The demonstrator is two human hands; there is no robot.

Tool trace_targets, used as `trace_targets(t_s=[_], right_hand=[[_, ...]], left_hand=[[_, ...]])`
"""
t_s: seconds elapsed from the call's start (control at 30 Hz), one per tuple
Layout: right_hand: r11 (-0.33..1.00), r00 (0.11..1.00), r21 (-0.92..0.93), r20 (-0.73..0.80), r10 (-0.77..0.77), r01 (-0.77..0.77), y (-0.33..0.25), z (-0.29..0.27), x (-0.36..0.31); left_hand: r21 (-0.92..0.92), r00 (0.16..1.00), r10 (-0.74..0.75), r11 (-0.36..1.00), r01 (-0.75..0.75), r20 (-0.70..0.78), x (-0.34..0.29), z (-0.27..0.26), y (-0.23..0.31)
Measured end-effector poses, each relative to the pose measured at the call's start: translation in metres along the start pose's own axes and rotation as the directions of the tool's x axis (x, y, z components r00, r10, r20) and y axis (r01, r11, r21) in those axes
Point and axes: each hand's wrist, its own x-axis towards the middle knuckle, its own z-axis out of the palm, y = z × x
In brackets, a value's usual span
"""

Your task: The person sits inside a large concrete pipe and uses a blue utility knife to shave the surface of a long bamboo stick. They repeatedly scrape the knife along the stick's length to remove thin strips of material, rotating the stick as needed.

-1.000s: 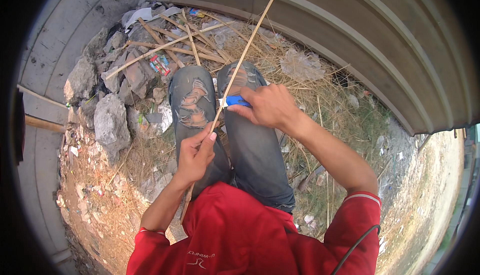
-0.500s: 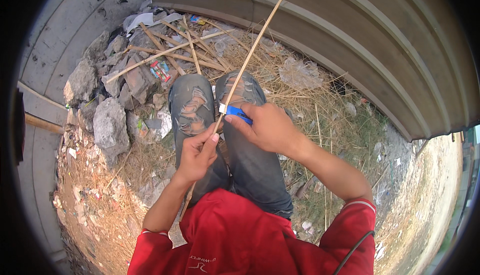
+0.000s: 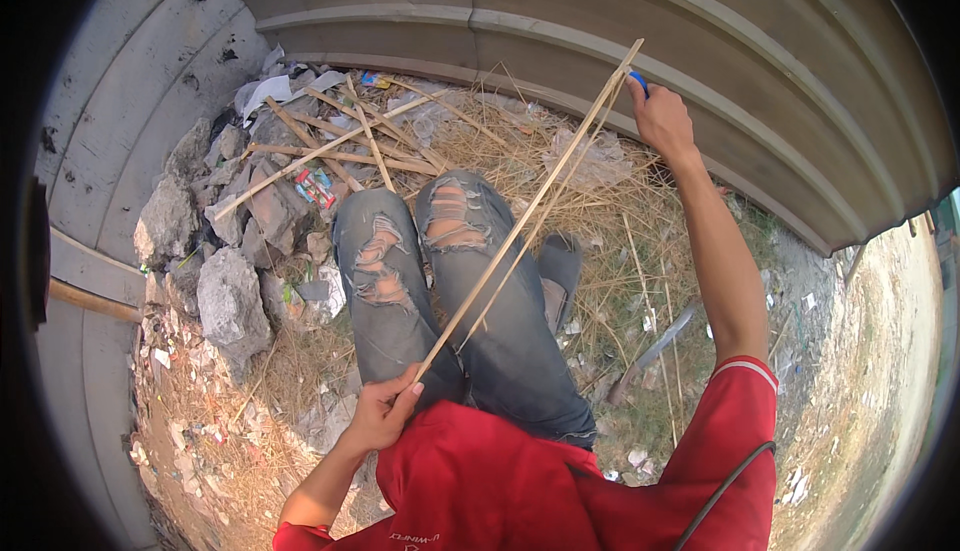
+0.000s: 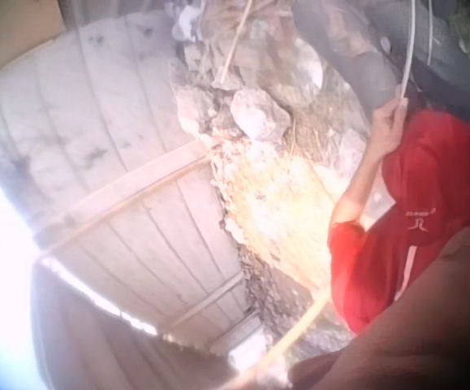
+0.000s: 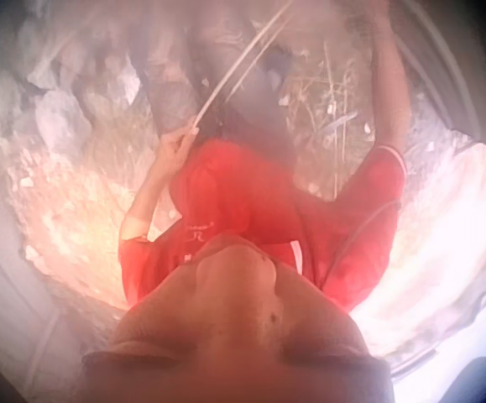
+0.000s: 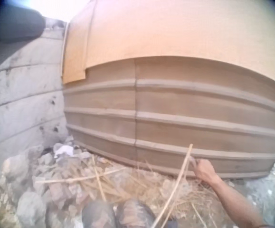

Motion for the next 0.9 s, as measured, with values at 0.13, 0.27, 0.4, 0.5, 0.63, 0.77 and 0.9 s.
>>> trace_targets(t_s=[0.13, 0.27, 0.4, 0.5, 0.63, 0.77, 0.9], right_hand=[[0.952, 0.966, -0.233, -0.209, 0.151, -0.199, 0.215, -0.057, 0.068], [0.934, 0.947, -0.206, -0.195, 0.254, -0.293, 0.244, -0.065, 0.058], [0.931, 0.942, 0.157, -0.019, 0.336, -0.329, 0.162, -0.041, 0.018], [0.923, 0.991, 0.360, 0.070, 0.118, -0.135, 0.084, -0.038, -0.030], [0.872, 0.947, 0.474, 0.208, -0.246, 0.122, -0.051, -0.041, -0.126], [0.797, 0.772, 0.533, 0.367, -0.519, 0.283, -0.110, -0.039, -0.191], [0.788, 0.670, 0.517, 0.458, -0.584, 0.334, -0.136, -0.043, -0.215]], left_hand=[[0.090, 0.998, -0.028, 0.996, 0.023, 0.062, -0.054, -0.057, -0.057], [0.042, 0.999, 0.016, 0.999, -0.014, -0.037, -0.051, -0.059, -0.046], [-0.049, 0.986, -0.016, 0.999, 0.009, -0.164, 0.000, -0.047, -0.023], [-0.085, 0.970, 0.034, 0.995, -0.056, -0.239, 0.038, -0.021, 0.001], [-0.194, 0.955, 0.074, 0.972, -0.133, -0.287, 0.074, 0.012, 0.031], [-0.162, 0.952, 0.152, 0.966, -0.200, -0.266, 0.098, 0.033, 0.039], [-0.179, 0.949, 0.190, 0.955, -0.238, -0.251, 0.105, 0.042, 0.043]])
